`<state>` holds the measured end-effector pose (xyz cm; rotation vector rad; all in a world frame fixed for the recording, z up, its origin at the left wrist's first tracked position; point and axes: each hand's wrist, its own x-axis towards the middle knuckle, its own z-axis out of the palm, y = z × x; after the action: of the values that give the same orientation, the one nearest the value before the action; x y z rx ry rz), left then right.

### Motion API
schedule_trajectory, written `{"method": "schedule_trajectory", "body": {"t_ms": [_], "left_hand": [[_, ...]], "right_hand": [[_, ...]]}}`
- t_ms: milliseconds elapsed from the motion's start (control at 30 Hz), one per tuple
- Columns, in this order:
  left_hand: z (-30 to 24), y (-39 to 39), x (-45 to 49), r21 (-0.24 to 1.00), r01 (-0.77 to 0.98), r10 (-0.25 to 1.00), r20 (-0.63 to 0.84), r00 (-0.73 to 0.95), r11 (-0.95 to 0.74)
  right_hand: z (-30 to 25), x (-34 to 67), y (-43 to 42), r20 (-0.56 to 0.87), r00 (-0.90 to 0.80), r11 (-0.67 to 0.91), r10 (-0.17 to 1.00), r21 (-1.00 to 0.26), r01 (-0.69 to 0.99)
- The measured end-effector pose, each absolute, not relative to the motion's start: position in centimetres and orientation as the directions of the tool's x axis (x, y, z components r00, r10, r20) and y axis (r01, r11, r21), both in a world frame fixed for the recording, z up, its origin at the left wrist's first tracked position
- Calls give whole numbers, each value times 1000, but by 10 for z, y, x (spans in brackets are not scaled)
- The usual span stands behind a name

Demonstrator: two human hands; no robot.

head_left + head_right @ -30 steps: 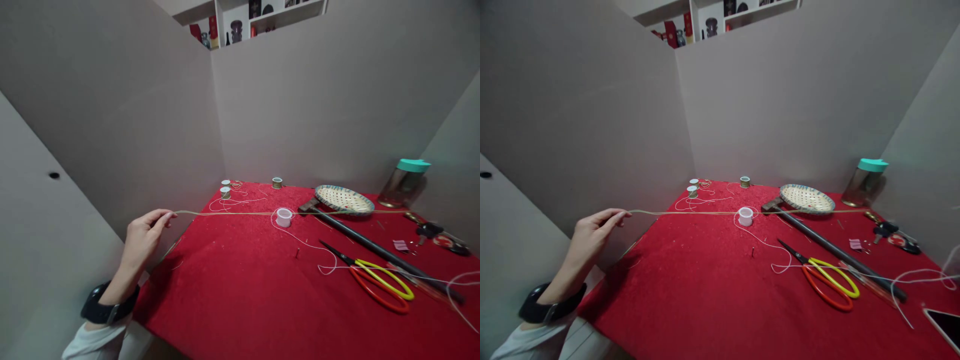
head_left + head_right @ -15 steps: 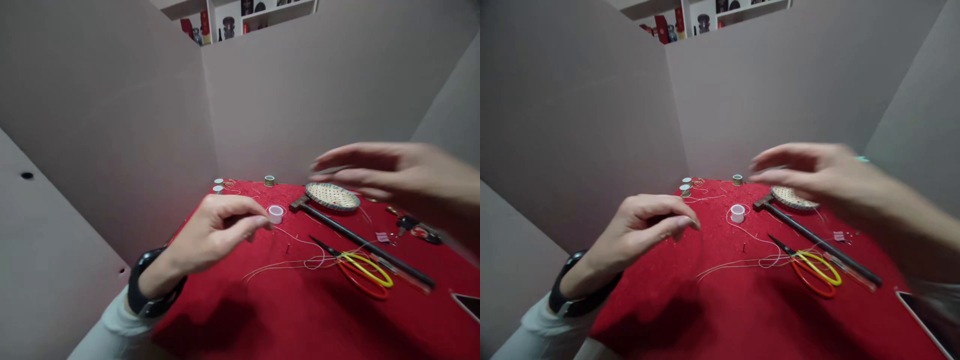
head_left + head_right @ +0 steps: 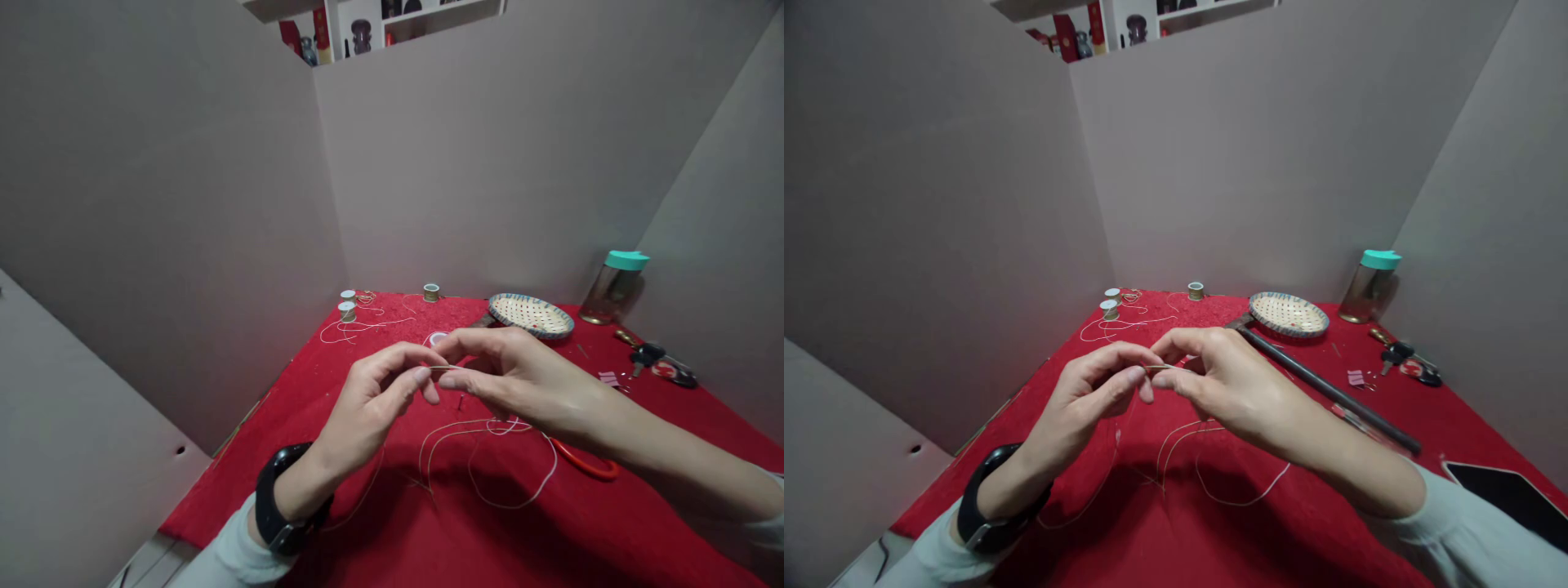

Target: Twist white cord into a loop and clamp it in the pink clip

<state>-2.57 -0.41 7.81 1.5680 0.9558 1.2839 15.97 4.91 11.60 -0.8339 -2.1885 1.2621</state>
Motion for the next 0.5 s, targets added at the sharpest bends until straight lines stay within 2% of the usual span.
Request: {"method": "schedule_trajectory", "body": {"t_ms": [133,267,367,500], "left_hand": [[62,0,-29,980,-87,954,196,227,-181],[52,4,-32,990,-136,929,92,359,-46],[50,4,-30,990,-133,891,24,454,42],[51,-2,-28,991,-86,859,-43,509,101]], "right_hand": [[109,167,53,135,-649,389,749,-882,267],[114,175,48,152,-658,422,737,-865,272],[120,180,44,132,-677,429,724,-855,292],[127,191,41,164,-613,434,773,-841,322]]}}
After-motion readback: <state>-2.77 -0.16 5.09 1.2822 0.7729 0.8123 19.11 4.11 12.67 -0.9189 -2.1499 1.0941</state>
